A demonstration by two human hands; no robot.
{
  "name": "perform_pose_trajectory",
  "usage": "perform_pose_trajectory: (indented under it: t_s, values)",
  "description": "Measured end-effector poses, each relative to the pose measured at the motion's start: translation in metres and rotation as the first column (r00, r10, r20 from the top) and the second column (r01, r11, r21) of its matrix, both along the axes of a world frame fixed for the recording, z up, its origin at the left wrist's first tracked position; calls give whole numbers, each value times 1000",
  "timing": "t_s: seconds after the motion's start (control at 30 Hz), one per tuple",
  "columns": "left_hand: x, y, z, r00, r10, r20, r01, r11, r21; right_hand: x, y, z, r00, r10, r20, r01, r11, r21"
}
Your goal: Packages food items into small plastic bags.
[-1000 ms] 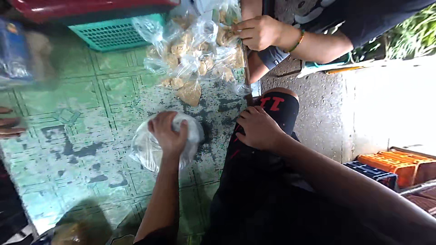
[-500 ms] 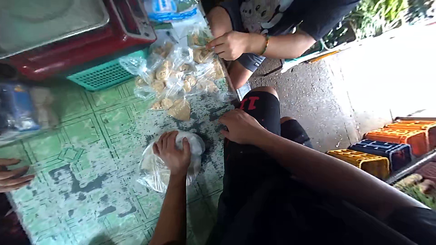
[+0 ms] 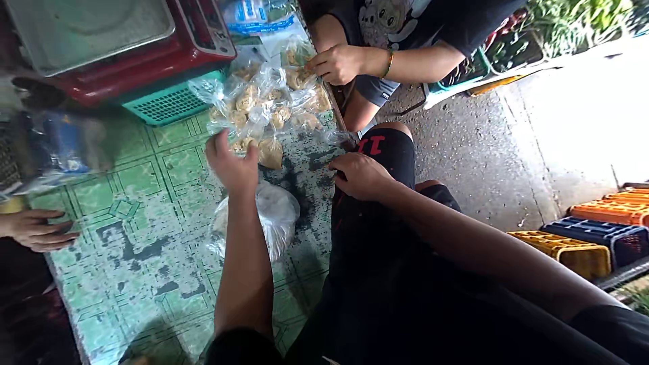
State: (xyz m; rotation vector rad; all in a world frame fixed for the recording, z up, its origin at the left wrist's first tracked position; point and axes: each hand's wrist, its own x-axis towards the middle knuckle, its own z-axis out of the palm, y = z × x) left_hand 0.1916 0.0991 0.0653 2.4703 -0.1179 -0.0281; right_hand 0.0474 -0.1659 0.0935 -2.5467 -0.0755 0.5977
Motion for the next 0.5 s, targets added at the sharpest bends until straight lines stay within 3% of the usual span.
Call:
perform_pose_trajectory:
  t_s: [0.07,0.13,0.23,0.33,0.4,0.5]
  values:
    - [20,-15,-18,986,-76,-150,99,983,154,-2,0,0,998,-50,-35,51,998,22]
    - [18,-27,-8,969,-131,-210,160,978,132,-2,-2,0,992,-114,-50,117,991,60]
    - [-22,-46,46,945,-304,-123,275,939,-207,-2,-15,9,963,-256,-79,267,937,227]
    - [-63,-67,83,850,-519,-88,411,759,-505,-8,-5,40,930,-315,-188,367,817,445]
    - [-76,-90,91,776,-626,-82,447,637,-628,-19,7,62,909,-339,-241,410,634,656]
    - [-69,-106,93,776,-631,-17,463,588,-663,-24,19,64,841,-337,-422,511,242,825]
